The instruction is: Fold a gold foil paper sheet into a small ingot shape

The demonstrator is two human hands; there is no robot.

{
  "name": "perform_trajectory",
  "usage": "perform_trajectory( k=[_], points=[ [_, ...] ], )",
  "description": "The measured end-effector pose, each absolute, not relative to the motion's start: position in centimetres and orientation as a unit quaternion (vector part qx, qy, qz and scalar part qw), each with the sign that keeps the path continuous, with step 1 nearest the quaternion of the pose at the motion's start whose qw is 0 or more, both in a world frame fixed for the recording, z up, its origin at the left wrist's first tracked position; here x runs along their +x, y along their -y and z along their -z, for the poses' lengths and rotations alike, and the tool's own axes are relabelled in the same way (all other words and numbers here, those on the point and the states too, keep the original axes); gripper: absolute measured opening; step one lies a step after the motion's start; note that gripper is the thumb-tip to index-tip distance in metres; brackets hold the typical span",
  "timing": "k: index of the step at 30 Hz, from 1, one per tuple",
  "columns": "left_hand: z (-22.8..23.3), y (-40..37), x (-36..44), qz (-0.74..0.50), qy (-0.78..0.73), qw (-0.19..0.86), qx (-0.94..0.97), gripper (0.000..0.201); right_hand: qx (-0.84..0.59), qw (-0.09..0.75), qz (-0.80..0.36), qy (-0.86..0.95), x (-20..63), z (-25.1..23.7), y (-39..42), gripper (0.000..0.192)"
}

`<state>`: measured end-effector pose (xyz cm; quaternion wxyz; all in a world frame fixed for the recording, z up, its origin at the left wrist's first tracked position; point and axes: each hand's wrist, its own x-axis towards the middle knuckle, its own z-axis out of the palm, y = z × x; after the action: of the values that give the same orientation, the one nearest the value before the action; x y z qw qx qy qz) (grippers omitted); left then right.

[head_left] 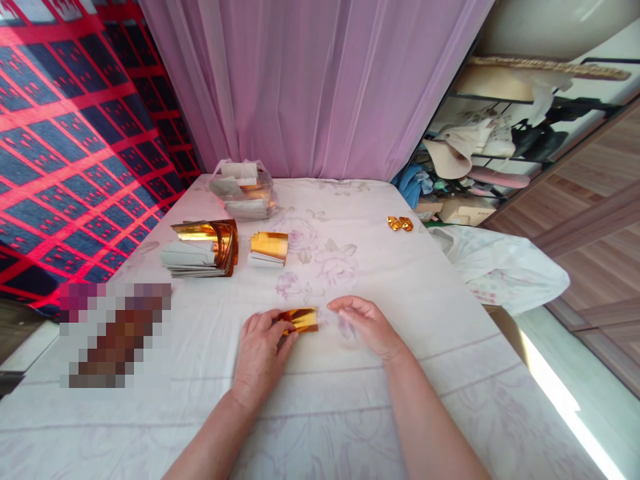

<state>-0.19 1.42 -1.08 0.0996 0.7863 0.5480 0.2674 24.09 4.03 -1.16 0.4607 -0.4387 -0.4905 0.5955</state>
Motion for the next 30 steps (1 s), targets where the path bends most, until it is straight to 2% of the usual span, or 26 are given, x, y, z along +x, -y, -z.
perform_trajectory(
  k=[7, 13, 16, 26, 30],
  points=[
    [1.1, -1.5, -0.1, -0.273, -0.551, 0.101, 0.782, 0.016, -0.404, 0.388, -0.45, 0.696, 22.6, 0.0, -3.8, 0.013],
    [1.0, -1.5, 0.0, -0.271, -0.551, 0.109, 0.781, 0.017, -0.43, 0.339, -0.328, 0.77, 21.4, 0.3, -3.5, 0.021],
    [1.0, -1.4, 0.0, -0.274, -0.553, 0.111, 0.779, 0.016, -0.424, 0.336, -0.281, 0.793, 21.0, 0.8, -3.6, 0.019],
    [0.9, -1.4, -0.2, -0.263, -0.549, 0.125, 0.784, 0.009, -0.453, 0.336, -0.223, 0.795, 22.5, 1.4, -4.1, 0.021],
    [0.8, -1.4, -0.2, -0.257, -0.551, 0.122, 0.784, 0.009, -0.452, 0.311, -0.208, 0.81, 22.6, 1.2, -4.1, 0.023]
  ],
)
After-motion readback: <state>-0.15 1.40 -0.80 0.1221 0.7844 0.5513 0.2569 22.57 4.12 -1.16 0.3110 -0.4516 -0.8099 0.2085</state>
